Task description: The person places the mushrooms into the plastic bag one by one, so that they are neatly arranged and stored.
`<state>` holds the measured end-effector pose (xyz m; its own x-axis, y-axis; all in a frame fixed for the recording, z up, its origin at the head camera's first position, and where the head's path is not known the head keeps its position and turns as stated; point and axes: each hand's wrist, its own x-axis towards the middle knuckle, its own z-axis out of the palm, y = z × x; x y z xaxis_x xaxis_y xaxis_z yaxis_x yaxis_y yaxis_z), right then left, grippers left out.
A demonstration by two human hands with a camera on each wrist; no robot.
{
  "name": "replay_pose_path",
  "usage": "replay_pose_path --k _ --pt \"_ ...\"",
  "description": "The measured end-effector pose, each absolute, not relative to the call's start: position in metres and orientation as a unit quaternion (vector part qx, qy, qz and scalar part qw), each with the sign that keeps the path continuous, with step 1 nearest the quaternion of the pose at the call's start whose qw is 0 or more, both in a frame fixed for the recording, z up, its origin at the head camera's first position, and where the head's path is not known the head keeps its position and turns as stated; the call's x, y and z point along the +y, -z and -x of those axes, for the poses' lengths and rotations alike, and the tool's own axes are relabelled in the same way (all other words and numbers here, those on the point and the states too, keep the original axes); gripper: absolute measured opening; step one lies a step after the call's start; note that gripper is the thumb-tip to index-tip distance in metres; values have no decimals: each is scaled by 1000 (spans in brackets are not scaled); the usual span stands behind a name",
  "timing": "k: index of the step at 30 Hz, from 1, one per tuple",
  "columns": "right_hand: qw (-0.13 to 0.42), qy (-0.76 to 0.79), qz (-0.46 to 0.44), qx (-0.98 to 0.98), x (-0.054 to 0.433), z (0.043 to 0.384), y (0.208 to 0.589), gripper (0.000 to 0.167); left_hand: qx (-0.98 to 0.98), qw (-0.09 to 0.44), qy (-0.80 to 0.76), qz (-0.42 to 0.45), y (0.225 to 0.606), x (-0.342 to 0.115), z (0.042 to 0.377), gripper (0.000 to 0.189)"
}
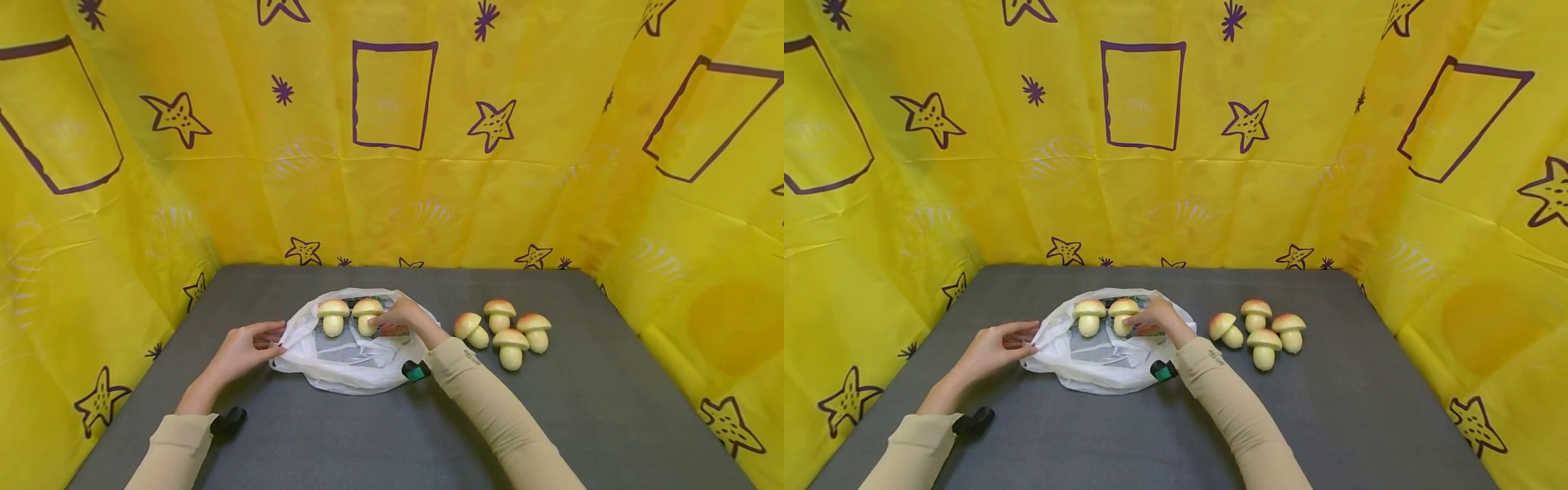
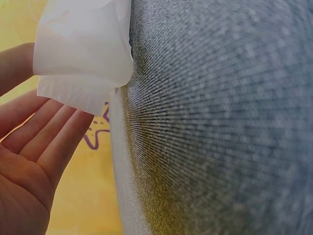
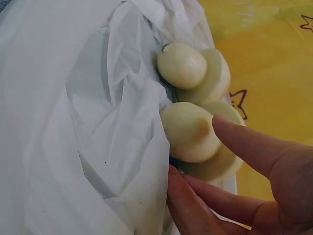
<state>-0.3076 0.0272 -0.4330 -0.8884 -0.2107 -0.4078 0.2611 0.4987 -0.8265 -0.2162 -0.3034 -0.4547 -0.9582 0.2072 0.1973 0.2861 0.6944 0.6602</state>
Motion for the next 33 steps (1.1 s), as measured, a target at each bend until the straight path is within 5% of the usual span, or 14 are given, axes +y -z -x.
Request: replay_pose_path --k 33 --pt "172 496 25 851 119 278 377 41 -923 56 359 127 457 -300 216 50"
